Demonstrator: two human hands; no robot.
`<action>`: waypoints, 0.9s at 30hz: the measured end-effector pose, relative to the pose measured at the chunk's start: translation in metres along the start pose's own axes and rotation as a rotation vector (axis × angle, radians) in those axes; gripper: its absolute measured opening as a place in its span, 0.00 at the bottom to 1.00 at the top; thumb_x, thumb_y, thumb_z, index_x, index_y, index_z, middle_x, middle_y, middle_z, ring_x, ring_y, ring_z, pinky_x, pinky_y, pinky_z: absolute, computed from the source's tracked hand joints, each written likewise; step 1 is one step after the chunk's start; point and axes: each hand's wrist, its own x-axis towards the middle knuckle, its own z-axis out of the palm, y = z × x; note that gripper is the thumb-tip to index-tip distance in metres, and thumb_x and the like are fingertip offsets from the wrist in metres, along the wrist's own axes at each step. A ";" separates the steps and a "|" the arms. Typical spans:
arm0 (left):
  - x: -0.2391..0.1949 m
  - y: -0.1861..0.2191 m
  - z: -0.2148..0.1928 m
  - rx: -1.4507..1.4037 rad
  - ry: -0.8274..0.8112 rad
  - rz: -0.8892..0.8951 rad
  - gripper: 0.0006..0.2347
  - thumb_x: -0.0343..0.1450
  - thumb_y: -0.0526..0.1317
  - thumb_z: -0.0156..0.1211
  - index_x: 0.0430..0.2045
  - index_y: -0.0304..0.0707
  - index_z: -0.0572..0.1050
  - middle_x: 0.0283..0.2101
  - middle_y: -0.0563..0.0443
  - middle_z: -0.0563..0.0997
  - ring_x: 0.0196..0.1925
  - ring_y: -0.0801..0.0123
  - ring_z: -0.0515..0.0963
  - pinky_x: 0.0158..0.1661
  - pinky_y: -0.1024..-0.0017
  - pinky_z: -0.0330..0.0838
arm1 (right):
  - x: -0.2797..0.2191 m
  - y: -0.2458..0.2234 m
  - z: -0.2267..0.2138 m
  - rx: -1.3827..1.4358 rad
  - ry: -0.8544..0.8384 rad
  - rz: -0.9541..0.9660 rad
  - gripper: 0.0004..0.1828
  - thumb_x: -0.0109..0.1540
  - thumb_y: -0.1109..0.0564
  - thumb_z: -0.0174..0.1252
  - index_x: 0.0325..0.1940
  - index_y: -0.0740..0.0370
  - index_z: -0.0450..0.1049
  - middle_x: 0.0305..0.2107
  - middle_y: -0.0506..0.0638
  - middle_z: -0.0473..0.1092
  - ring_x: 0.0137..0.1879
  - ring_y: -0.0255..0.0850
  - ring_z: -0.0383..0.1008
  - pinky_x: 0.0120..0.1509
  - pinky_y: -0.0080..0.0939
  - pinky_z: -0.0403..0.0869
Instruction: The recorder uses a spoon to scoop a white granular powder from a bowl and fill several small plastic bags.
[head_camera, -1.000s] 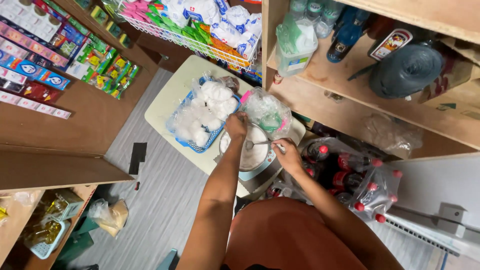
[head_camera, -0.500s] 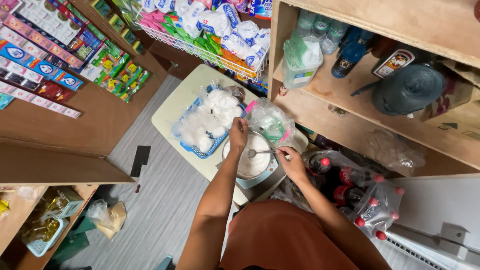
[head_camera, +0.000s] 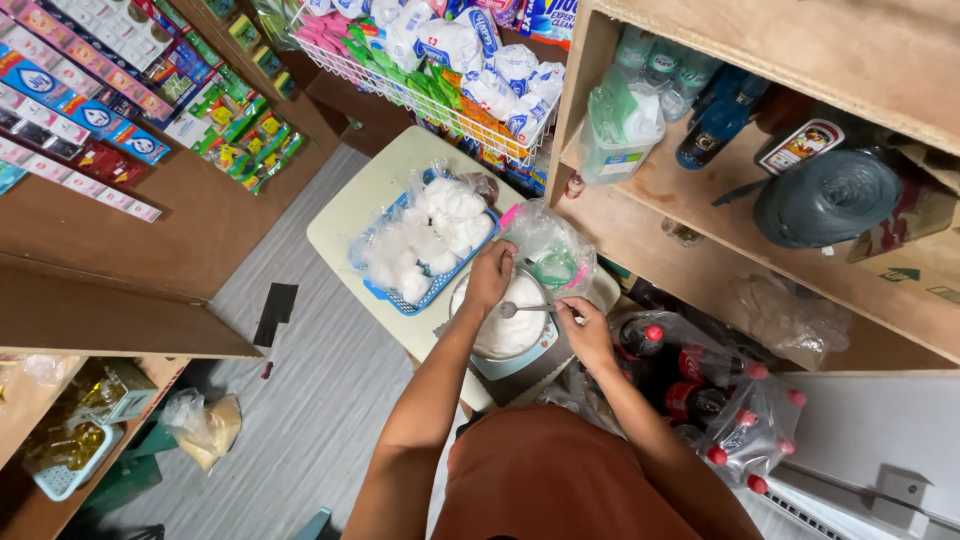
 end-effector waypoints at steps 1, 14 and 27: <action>0.002 0.001 0.000 -0.002 -0.002 0.001 0.06 0.71 0.28 0.52 0.37 0.34 0.76 0.37 0.39 0.77 0.33 0.53 0.79 0.38 0.62 0.74 | 0.001 0.001 -0.001 -0.002 0.002 0.000 0.12 0.65 0.55 0.61 0.45 0.67 0.79 0.34 0.51 0.79 0.41 0.35 0.76 0.49 0.36 0.73; -0.005 0.069 -0.055 -0.206 0.073 -0.062 0.05 0.77 0.31 0.47 0.43 0.36 0.70 0.35 0.48 0.74 0.32 0.68 0.76 0.37 0.72 0.72 | 0.007 -0.027 -0.007 0.238 -0.004 0.171 0.16 0.66 0.53 0.59 0.56 0.62 0.75 0.45 0.47 0.76 0.48 0.33 0.73 0.52 0.36 0.72; -0.066 0.084 -0.076 -0.626 0.273 -0.170 0.06 0.79 0.34 0.54 0.48 0.34 0.69 0.39 0.54 0.72 0.32 0.78 0.70 0.35 0.79 0.67 | 0.028 -0.049 -0.007 0.648 -0.367 0.319 0.20 0.67 0.61 0.58 0.63 0.70 0.71 0.46 0.53 0.73 0.48 0.38 0.72 0.51 0.41 0.73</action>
